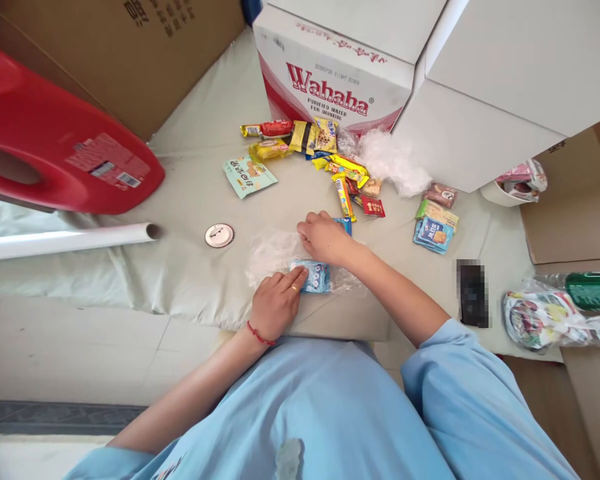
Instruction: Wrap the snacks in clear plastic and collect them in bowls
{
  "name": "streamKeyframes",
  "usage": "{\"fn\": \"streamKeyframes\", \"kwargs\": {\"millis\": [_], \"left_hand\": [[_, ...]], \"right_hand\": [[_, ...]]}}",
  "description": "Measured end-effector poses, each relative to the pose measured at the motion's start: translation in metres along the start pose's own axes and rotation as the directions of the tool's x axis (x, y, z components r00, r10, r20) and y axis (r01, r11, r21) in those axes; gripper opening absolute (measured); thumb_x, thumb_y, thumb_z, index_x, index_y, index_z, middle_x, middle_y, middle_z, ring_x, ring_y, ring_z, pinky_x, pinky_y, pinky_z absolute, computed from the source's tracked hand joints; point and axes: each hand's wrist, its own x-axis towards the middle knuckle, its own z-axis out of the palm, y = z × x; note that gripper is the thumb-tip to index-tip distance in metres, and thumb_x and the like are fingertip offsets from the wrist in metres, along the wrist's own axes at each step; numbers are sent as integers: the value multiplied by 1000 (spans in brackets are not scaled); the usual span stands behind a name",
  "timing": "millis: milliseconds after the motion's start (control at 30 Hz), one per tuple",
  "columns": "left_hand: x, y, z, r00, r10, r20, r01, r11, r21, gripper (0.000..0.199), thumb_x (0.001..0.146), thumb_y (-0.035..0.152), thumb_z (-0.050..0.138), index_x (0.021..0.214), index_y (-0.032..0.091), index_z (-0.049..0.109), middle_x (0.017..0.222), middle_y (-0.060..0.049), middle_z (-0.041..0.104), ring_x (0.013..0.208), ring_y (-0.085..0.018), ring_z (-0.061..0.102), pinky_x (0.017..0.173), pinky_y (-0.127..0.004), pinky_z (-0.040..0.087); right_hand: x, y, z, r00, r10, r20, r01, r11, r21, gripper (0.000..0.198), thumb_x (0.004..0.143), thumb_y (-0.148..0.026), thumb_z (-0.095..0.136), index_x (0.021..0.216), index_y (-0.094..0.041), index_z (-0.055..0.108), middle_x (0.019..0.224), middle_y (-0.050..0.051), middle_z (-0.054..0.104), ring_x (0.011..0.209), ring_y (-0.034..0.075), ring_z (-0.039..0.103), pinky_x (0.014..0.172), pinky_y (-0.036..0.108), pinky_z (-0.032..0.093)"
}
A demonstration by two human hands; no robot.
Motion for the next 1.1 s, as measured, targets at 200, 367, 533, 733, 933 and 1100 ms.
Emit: {"fn": "streamKeyframes", "kwargs": {"millis": [200, 367, 533, 733, 933, 1100], "left_hand": [[4, 1, -5, 999, -48, 3, 48, 998, -50, 41, 99, 13, 46, 130, 20, 71, 126, -13, 76, 96, -27, 70, 78, -42, 53], [-18, -27, -19, 992, -111, -51, 78, 894, -441, 35, 94, 13, 45, 96, 24, 78, 102, -7, 80, 100, -22, 73, 91, -39, 59], [-26, -59, -43, 712, -685, -153, 433, 600, -672, 25, 96, 26, 49, 88, 22, 71, 94, -5, 75, 92, -20, 72, 88, -37, 60], [2, -51, -52, 821, -568, -58, 528, 794, -302, 36, 91, 45, 58, 109, 16, 72, 142, -20, 59, 145, -41, 44, 119, -61, 37], [6, -22, -73, 826, -518, 222, 561, 715, -417, 21, 88, 40, 62, 77, 23, 57, 81, -3, 65, 77, -21, 64, 76, -36, 53], [28, 10, -72, 884, -405, 234, 445, 577, -685, 14, 92, 32, 58, 88, 21, 66, 87, -2, 70, 77, -16, 66, 74, -29, 54]], "right_hand": [[-54, -30, 10, 986, -160, 46, 165, 979, -121, 25, 106, -21, 46, 119, -18, 67, 108, 10, 66, 82, 20, 58, 63, 32, 33], [-89, -38, 57, 972, -212, 102, 220, 973, -74, 50, 103, -14, 47, 151, -28, 50, 116, 9, 65, 96, 22, 59, 62, 30, 34], [-95, -45, 71, 973, -227, 49, 228, 974, -12, 47, 99, -8, 51, 141, -28, 61, 111, 11, 63, 99, 26, 56, 70, 32, 41], [-90, -49, 67, 986, -153, 66, 148, 986, 77, 33, 108, -22, 46, 135, -28, 65, 112, 10, 60, 99, 24, 53, 71, 30, 38], [-89, -46, 69, 988, -144, 50, 133, 975, 175, 33, 109, -23, 46, 134, -28, 66, 104, 7, 58, 92, 21, 50, 73, 28, 37], [-96, -44, 74, 982, -176, -69, 187, 950, 249, 34, 106, -18, 44, 129, -22, 70, 115, 11, 62, 105, 24, 53, 87, 34, 48]]}}
